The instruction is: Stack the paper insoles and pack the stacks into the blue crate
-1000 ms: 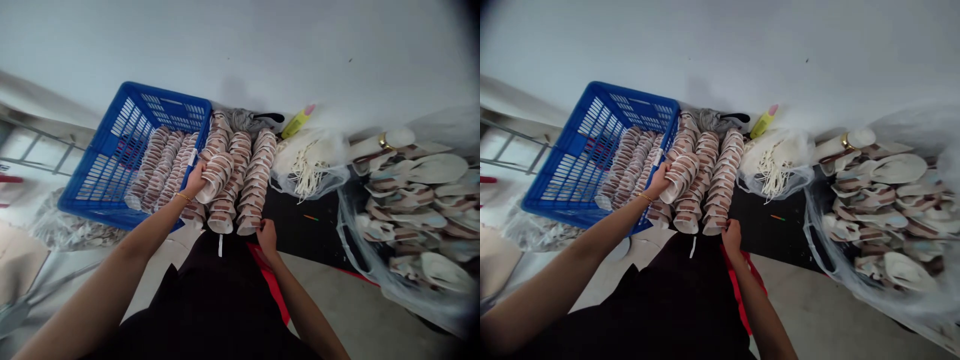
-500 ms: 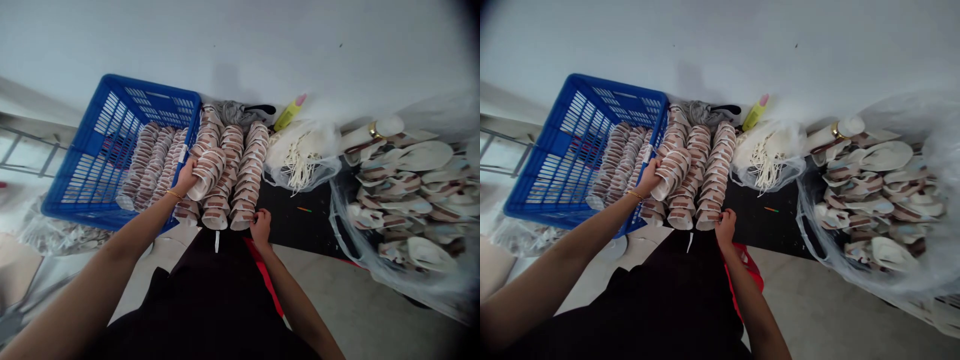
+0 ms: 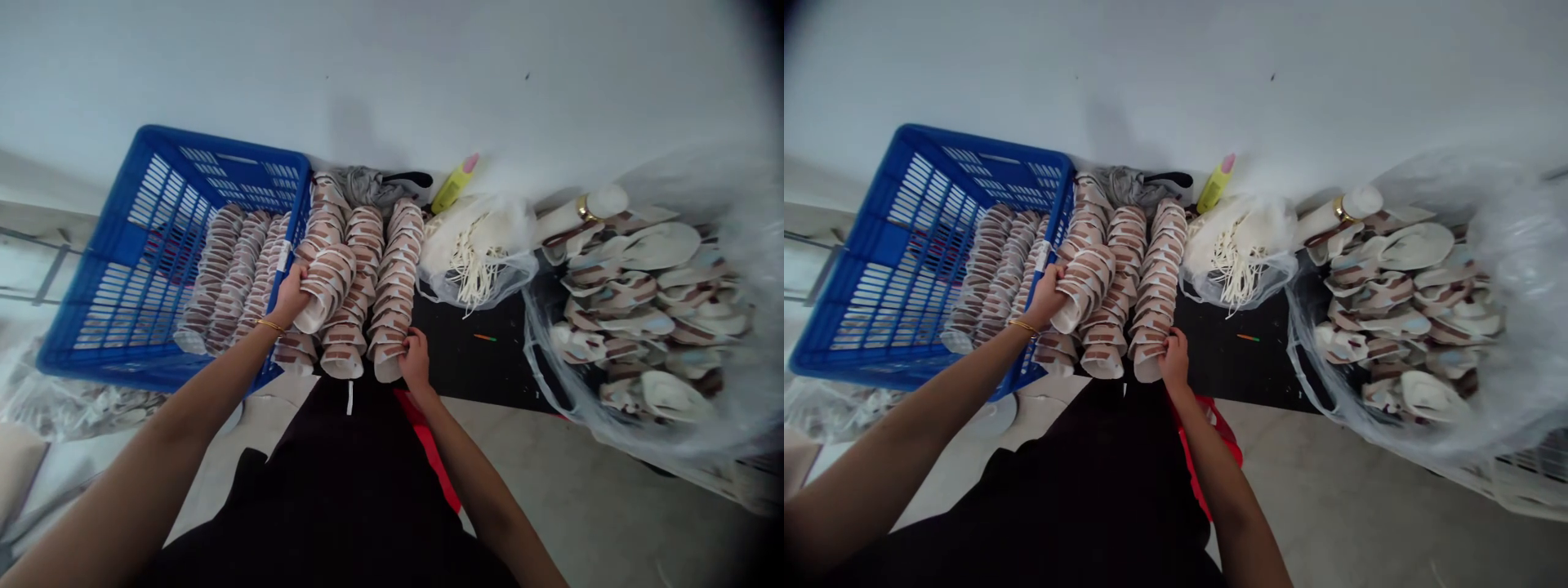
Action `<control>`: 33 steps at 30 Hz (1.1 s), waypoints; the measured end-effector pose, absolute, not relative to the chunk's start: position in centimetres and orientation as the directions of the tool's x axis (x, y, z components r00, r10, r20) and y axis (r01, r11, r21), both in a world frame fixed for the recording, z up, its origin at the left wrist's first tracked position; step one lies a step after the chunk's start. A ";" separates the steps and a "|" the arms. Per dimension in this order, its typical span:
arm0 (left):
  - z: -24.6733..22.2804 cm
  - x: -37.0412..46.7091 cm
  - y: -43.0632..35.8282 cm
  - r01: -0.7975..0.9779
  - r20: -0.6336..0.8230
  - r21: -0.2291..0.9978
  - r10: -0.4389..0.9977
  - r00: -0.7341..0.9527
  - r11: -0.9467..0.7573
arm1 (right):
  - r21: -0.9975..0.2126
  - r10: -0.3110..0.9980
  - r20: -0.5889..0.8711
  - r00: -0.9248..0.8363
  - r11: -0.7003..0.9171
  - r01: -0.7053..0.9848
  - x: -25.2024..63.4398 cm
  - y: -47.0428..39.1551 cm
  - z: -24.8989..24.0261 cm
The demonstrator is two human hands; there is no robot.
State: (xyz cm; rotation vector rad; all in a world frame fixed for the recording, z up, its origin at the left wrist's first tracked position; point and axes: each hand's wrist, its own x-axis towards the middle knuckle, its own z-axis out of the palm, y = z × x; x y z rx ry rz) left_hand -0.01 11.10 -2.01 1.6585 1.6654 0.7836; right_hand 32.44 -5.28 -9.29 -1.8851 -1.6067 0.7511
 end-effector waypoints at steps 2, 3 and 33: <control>-1.9 0.0 11.1 0.613 -0.034 0.790 0.999 0.010 0.021 | -0.728 0.987 -0.053 0.151 -0.142 0.671 32.4 -5.0 -9.4; -1.9 0.0 11.1 0.616 -0.036 0.788 0.999 0.006 0.025 | -0.734 0.986 -0.047 0.162 -0.144 0.663 32.3 -4.9 -9.4; -2.1 0.0 11.0 0.618 -0.031 0.786 0.999 0.007 0.020 | -0.580 0.944 -0.327 0.049 -0.242 0.778 33.6 1.3 -8.1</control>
